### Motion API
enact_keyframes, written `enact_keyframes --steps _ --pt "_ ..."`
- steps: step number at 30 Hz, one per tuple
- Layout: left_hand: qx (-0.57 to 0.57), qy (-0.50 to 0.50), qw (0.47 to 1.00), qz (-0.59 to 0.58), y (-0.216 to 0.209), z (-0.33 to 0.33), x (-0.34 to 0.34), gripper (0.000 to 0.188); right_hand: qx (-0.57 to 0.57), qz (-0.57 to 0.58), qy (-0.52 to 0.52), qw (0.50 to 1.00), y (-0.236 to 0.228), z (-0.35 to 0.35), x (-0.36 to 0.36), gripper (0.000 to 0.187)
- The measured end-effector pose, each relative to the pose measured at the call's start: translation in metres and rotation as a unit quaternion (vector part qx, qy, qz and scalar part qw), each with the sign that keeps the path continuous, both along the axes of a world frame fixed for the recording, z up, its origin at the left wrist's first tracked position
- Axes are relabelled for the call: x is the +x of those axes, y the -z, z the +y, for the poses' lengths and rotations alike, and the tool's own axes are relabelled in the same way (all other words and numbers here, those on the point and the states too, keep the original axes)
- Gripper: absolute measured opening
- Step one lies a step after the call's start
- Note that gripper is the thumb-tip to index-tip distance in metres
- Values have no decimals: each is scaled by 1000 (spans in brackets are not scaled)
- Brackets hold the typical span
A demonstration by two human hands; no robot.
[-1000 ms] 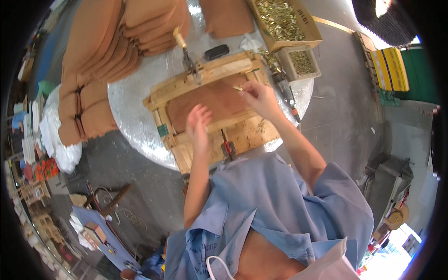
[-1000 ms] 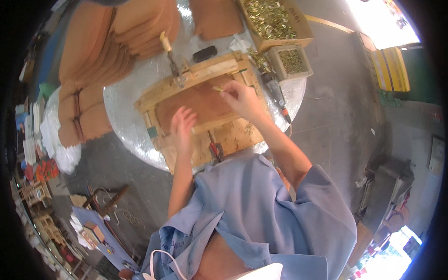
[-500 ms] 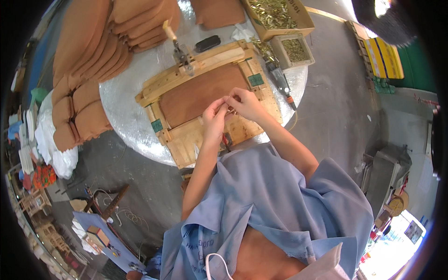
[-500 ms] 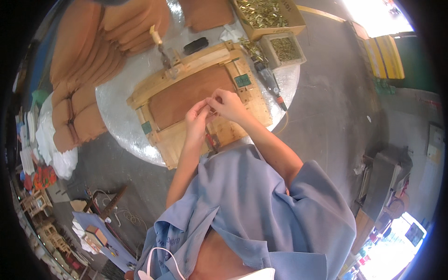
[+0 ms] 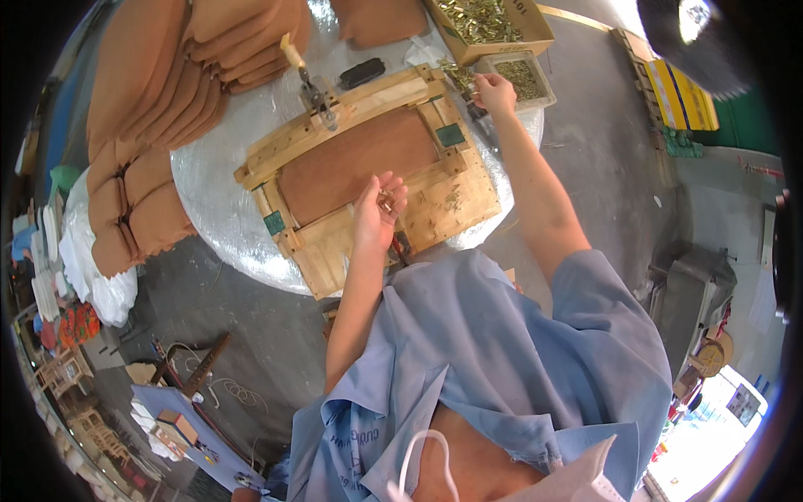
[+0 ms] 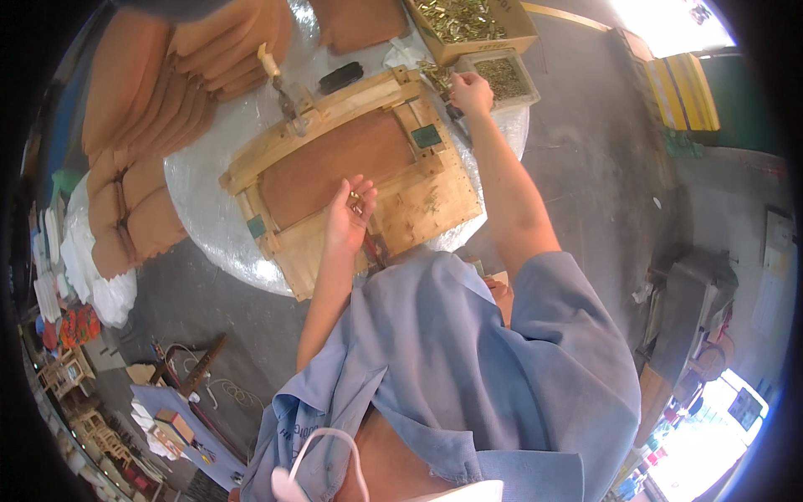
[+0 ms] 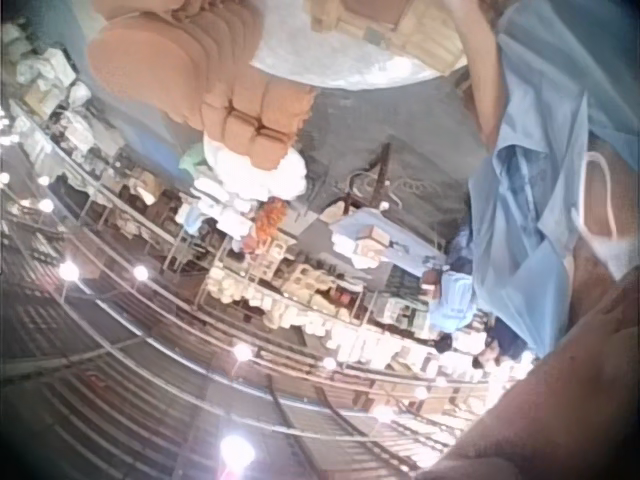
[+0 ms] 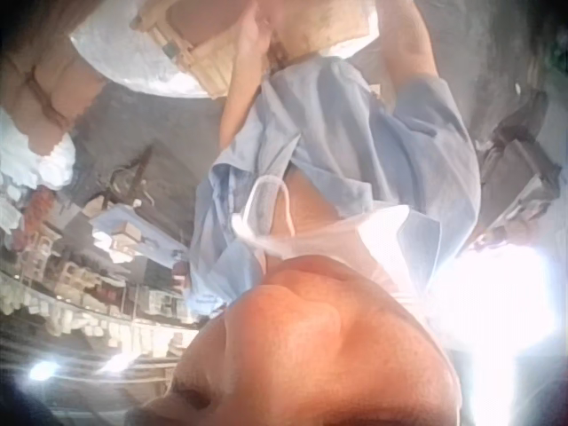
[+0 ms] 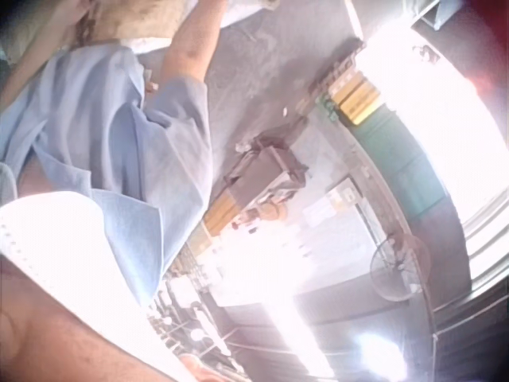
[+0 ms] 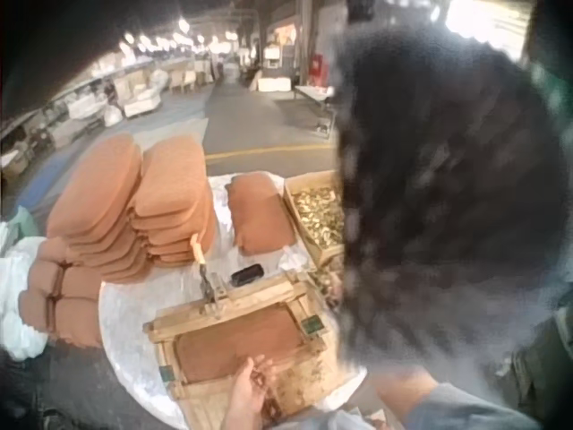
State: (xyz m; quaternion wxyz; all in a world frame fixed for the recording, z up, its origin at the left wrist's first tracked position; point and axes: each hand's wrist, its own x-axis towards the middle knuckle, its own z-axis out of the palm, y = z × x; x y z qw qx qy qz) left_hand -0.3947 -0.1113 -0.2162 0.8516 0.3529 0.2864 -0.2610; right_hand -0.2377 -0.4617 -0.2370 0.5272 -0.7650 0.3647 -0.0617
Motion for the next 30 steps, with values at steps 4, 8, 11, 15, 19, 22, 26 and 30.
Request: enact_keyframes --steps 4,8,11,15,19,22,26,30 --pt "-56 7 998 -16 -3 1 1 43 -126 83 -45 987 26 -6 0 42" --pt "-17 -14 999 -43 0 14 -3 44 -91 -83 -254 959 -48 120 -72 36" --pt "1 4 998 -55 -5 8 0 47 -15 -10 -378 925 -77 170 -129 27" --pt "-1 -2 998 -58 -3 -5 6 47 -81 -19 -383 920 -65 187 -152 28" --pt "-15 9 999 -39 -8 -14 6 46 21 13 -313 950 -40 181 -149 29" --pt "23 64 997 -45 1 -18 5 41 38 4 -291 956 -26 174 -139 28" --pt "90 86 992 -27 -1 -34 3 36 -100 -30 -288 952 -15 157 -107 25" --pt "91 109 989 -28 3 -45 -3 37 -237 11 -256 937 2 118 -51 27"
